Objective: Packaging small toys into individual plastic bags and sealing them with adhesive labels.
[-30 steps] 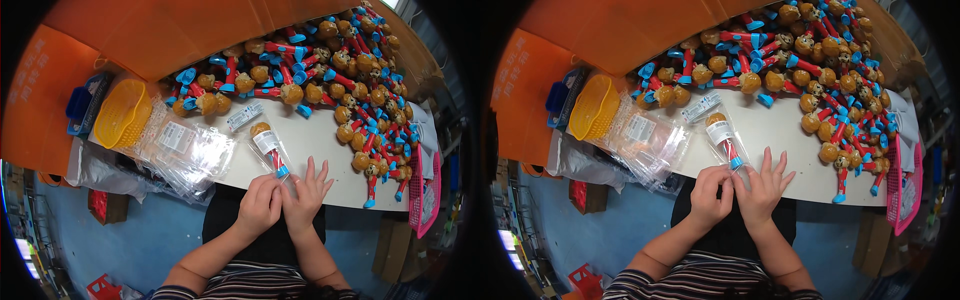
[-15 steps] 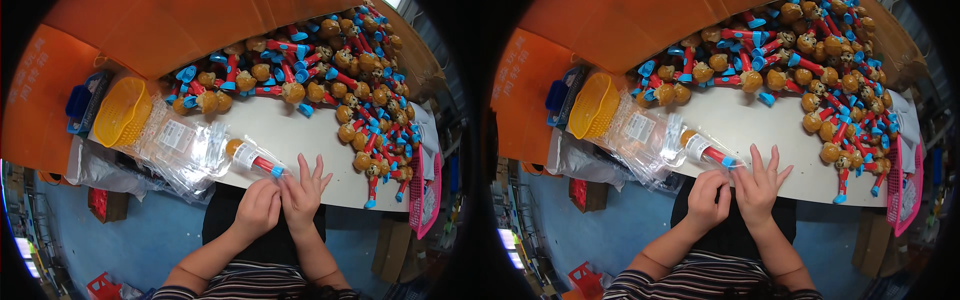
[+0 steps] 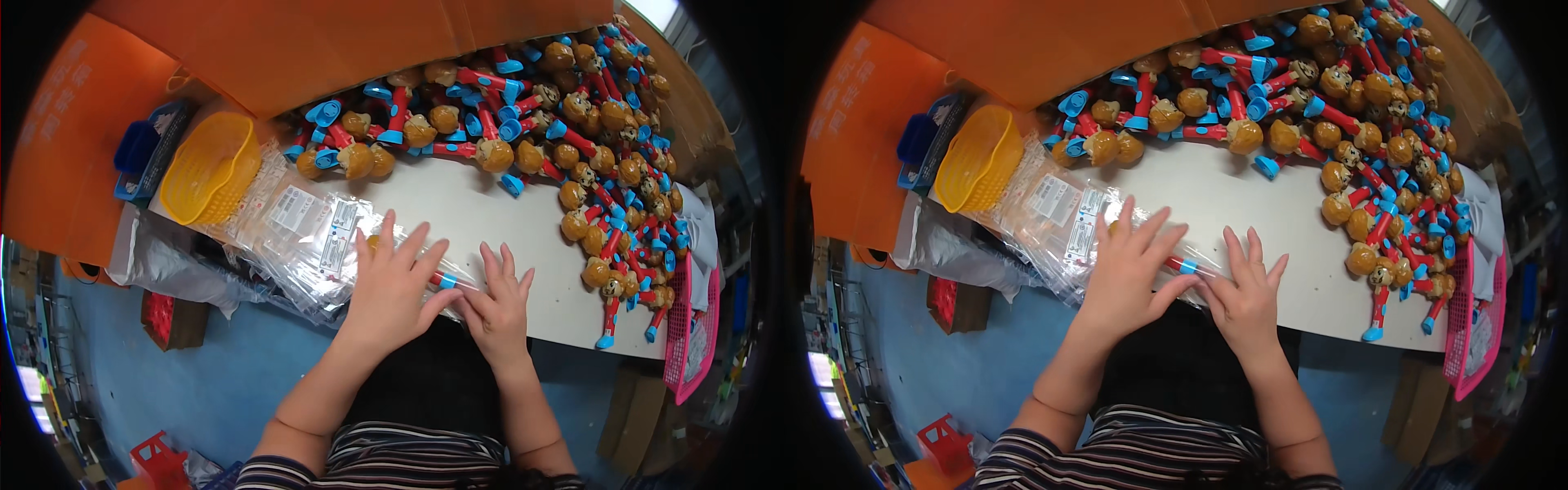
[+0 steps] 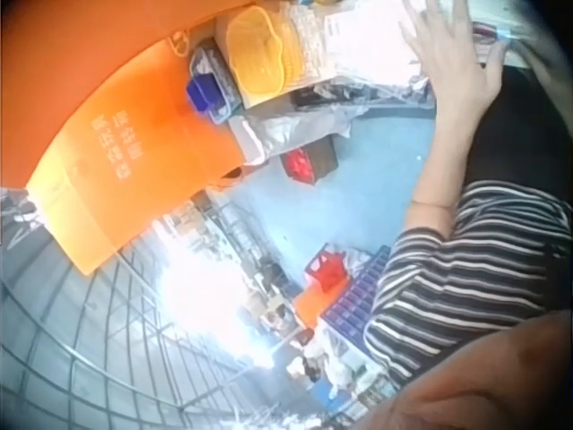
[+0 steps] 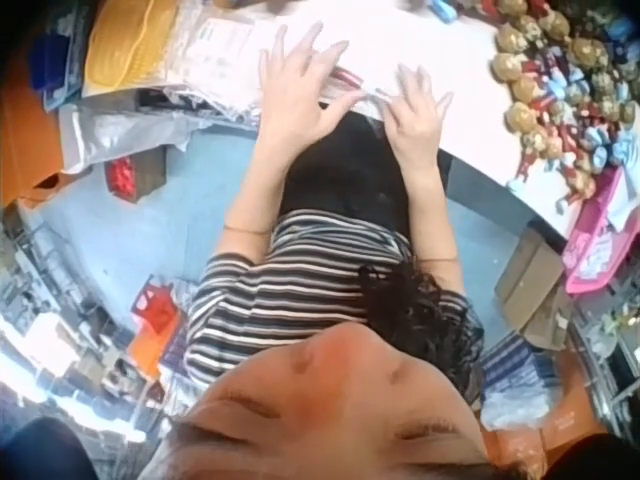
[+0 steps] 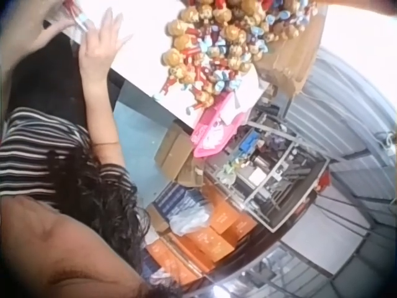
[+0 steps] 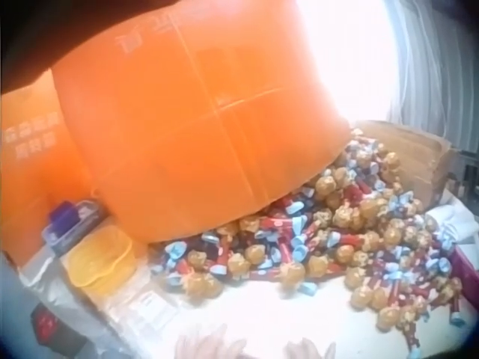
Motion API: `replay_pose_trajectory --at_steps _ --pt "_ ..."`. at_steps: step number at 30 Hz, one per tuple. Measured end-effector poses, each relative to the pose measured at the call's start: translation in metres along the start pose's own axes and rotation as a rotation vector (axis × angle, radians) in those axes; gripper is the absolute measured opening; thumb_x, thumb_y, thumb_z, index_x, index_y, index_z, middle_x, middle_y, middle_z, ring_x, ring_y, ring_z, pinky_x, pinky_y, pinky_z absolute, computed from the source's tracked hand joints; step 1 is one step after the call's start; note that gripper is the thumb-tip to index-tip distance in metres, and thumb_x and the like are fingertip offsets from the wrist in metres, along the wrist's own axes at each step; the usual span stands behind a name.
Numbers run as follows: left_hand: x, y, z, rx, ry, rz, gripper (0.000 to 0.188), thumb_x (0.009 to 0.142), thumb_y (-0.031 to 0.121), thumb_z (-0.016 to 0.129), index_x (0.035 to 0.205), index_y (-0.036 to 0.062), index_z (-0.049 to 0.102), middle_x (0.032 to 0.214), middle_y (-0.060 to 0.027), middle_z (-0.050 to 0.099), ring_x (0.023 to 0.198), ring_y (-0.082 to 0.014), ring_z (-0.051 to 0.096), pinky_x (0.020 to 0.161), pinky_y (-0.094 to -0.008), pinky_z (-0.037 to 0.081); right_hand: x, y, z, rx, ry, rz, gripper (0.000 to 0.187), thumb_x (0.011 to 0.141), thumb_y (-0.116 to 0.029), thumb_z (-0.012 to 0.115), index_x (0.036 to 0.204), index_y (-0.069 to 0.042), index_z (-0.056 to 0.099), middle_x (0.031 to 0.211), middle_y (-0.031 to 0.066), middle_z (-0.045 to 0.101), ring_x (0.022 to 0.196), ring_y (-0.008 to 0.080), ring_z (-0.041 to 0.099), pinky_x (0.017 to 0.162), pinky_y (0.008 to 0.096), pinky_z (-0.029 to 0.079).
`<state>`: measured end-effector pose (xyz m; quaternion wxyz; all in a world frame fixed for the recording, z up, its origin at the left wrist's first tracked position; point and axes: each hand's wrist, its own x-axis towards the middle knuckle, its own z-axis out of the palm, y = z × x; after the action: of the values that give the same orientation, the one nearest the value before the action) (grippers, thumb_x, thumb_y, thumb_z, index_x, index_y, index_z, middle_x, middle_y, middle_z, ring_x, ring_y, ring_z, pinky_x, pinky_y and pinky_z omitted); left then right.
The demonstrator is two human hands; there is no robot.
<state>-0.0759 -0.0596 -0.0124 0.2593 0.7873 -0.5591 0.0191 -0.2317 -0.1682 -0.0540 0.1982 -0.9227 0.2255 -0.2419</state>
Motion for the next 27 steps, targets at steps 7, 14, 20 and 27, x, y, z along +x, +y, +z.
replay_pose_trajectory --at_steps 7,14,20,27 --pt "-0.003 0.001 0.031 -0.006 -0.045 0.126 0.032 0.089 0.034 0.067 0.107 0.0074 0.068 0.118 -0.0086 0.064 0.131 -0.038 0.047 0.11 -0.0689 0.02 0.002 0.0 0.001 -0.086 -0.118 -0.112 0.014 0.083 -0.012 0.069 0.097 -0.012 0.072 0.158 0.0197 0.027 0.143 0.0535 0.021 0.101 0.0812 0.016" --pt "-0.009 -0.003 0.035 -0.255 0.018 0.218 0.028 0.089 0.028 0.066 0.108 0.0076 0.067 0.119 -0.0087 0.065 0.123 -0.0346 0.056 0.113 -0.0624 0.023 0.006 -0.002 -0.016 -0.004 -0.303 -0.112 0.018 0.086 -0.014 0.066 0.103 -0.013 0.071 0.154 0.0192 0.034 0.14 0.0476 0.03 0.105 0.0753 0.02" --pt "-0.056 -0.02 0.014 -0.331 0.281 0.251 0.037 0.081 0.025 0.072 0.113 0.0083 0.066 0.122 -0.0211 0.061 0.119 -0.0381 0.058 0.105 -0.0546 0.038 0.014 0.017 -0.06 0.262 -0.249 -0.228 0.029 0.077 0.0 0.071 0.105 -0.009 0.071 0.111 0.0133 0.069 0.097 0.0309 0.068 0.097 0.0477 0.049" --pt "-0.076 -0.007 0.034 -0.138 0.37 0.28 0.041 0.07 0.012 0.08 0.109 0.0196 0.071 0.118 -0.0076 0.057 0.098 -0.0242 0.058 0.077 -0.0364 0.043 0.039 0.04 -0.058 0.065 -0.169 -0.649 0.039 0.073 -0.005 0.074 0.111 -0.009 0.067 0.101 0.0092 0.069 0.085 0.0269 0.068 0.073 0.0377 0.057"
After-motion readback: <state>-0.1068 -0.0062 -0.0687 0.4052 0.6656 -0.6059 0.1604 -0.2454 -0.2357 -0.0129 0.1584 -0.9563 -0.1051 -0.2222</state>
